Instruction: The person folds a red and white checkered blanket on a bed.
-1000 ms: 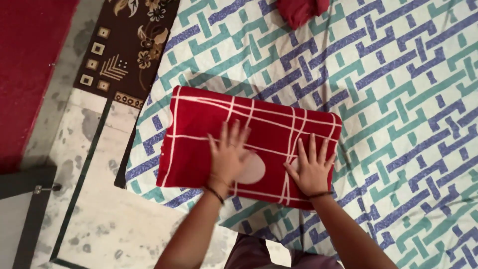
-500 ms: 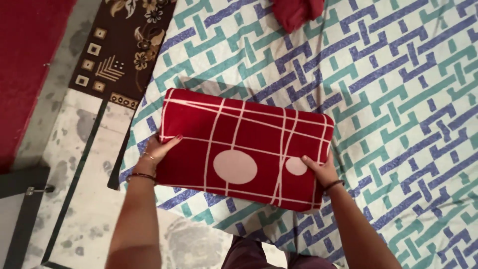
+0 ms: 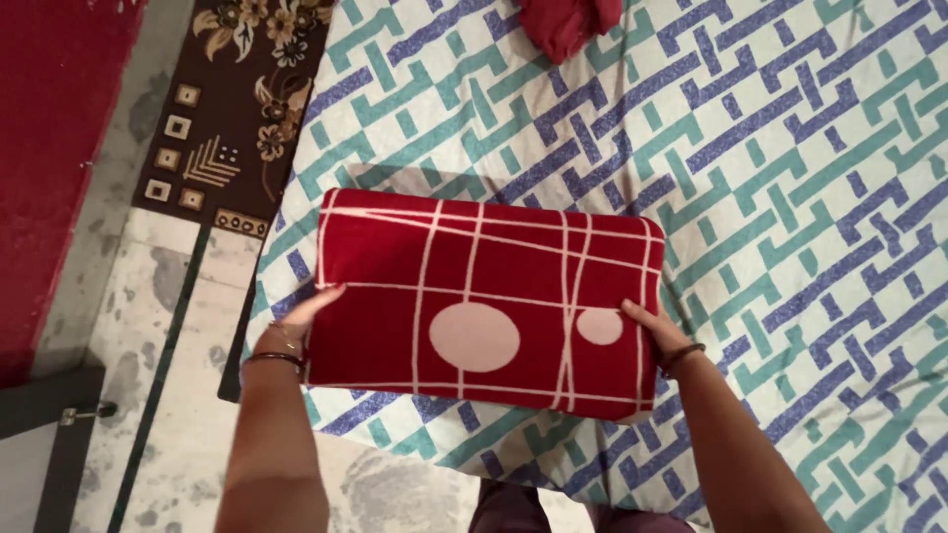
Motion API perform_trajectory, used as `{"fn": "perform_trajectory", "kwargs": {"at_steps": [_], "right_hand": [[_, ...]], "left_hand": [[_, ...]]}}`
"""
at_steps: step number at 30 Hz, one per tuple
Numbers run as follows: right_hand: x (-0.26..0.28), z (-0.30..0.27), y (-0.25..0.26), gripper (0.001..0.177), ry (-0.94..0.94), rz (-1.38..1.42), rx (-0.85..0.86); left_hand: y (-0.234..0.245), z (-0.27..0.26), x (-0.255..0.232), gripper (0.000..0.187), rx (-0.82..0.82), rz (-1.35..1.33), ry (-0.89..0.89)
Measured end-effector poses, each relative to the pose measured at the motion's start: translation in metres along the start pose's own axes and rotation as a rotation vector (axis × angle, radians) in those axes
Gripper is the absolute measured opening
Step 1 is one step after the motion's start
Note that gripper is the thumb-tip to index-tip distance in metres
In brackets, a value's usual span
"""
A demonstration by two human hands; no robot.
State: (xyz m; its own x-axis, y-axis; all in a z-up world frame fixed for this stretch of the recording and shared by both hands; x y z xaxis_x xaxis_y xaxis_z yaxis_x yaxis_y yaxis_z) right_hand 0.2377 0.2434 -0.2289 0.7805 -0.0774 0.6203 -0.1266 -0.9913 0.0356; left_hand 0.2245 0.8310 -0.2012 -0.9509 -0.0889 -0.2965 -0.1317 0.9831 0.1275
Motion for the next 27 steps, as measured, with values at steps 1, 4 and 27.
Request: {"fn": "perform_trajectory", "kwargs": {"at_steps": [1,4,27], "right_hand": [[0.001,-0.001,0.000,0.096,0.004,0.004,0.002],[0.006,-0.014,-0.006,0.097,-0.118,0.020,0.041],[0.441,-0.094,-0.242,0.062,0.627,-0.792,-0.001]], "left_hand": [[-0.005,-0.004,0.001,0.093,-0.003,0.002,-0.006],[-0.018,-0.010,0.008,0.075,0.050,-0.163,-0.047],[-0.104,0.045,0.061,0.059,0.080,-1.103,-0.449]]}}
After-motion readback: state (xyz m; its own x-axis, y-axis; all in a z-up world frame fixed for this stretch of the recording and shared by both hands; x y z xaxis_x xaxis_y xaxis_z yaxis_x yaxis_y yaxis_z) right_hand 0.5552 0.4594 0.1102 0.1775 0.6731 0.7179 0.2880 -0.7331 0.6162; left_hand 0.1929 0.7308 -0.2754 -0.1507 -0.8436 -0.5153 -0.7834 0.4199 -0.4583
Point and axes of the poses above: each hand's wrist, its own z-axis towards the middle knuckle, its own y-axis out of the back of the hand, x = y × z, the point moved 6 cm from there along z, towards the middle knuckle, and after that the axes turned 7 degrees about -x, right-handed, at the moved point
